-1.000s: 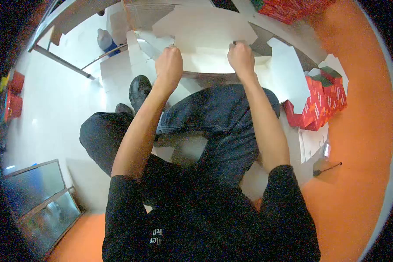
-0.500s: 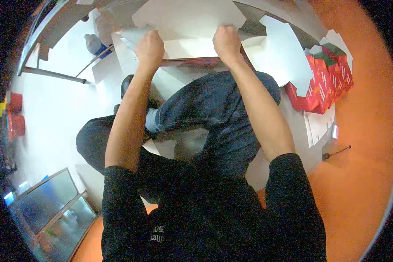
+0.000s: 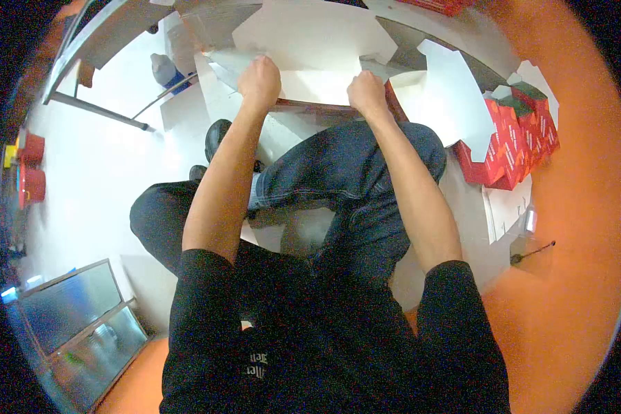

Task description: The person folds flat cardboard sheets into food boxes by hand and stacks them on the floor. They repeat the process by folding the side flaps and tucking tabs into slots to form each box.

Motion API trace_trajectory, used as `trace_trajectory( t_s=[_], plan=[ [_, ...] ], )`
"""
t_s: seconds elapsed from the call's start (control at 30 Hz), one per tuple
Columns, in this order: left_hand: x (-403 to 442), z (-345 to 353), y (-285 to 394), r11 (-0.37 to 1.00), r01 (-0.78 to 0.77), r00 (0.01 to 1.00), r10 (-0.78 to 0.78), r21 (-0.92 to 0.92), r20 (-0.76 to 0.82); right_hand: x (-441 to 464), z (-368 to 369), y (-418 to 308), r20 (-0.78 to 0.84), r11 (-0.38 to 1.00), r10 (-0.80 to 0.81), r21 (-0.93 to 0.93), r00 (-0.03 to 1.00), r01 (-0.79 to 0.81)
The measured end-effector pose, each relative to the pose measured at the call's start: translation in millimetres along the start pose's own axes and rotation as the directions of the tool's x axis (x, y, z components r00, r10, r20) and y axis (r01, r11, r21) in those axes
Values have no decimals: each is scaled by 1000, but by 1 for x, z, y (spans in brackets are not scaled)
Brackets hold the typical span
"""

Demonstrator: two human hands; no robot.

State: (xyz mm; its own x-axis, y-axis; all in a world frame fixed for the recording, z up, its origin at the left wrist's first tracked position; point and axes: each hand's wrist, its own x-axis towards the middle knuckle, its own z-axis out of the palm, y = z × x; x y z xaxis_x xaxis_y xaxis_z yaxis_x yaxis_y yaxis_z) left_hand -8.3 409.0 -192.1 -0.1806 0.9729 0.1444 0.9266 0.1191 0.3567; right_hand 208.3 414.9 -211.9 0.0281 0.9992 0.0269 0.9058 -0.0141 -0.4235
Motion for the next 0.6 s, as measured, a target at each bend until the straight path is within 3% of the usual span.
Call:
trace_trajectory(
  t_s=[0.1,0.2,0.27,0.37,0.43,0.47,0.5,0.57,0.6],
  plan=[
    [4,5,-9,999,-48,998,48,-9,33,15,16,15,22,990,-123,-69,992,125],
    [6,30,-34,996,-52,999,53,-76,10,3,-7,-7,-44,999,6,49,999,-4],
    [-11,20,-38,983,-2,999,10,-184,41,-7,-32,-13,-137,998,38,58,990,-30],
    [-49,-8,-48,833,246,956,-123,-495,267,-8,-62,-9,-326,980,197,86,925,-178],
    [-63,-20,-44,860,192,963,-73,-473,258,-10,-81,-6,-217,950,282,-69,935,-303],
    [-69,-28,-38,873,158,967,-43,-462,250,3,-71,9,-88,940,319,-97,944,-327],
    [-81,-51,-19,722,325,925,-108,-610,365,7,-63,10,-61,929,357,-78,932,-361],
    [-85,-50,-20,586,586,774,-201,-559,600,13,-54,10,-10,900,434,-46,901,-434],
    [-89,-57,-16,759,481,817,-205,-439,539,16,-53,13,5,890,455,-33,890,-455]
  ],
)
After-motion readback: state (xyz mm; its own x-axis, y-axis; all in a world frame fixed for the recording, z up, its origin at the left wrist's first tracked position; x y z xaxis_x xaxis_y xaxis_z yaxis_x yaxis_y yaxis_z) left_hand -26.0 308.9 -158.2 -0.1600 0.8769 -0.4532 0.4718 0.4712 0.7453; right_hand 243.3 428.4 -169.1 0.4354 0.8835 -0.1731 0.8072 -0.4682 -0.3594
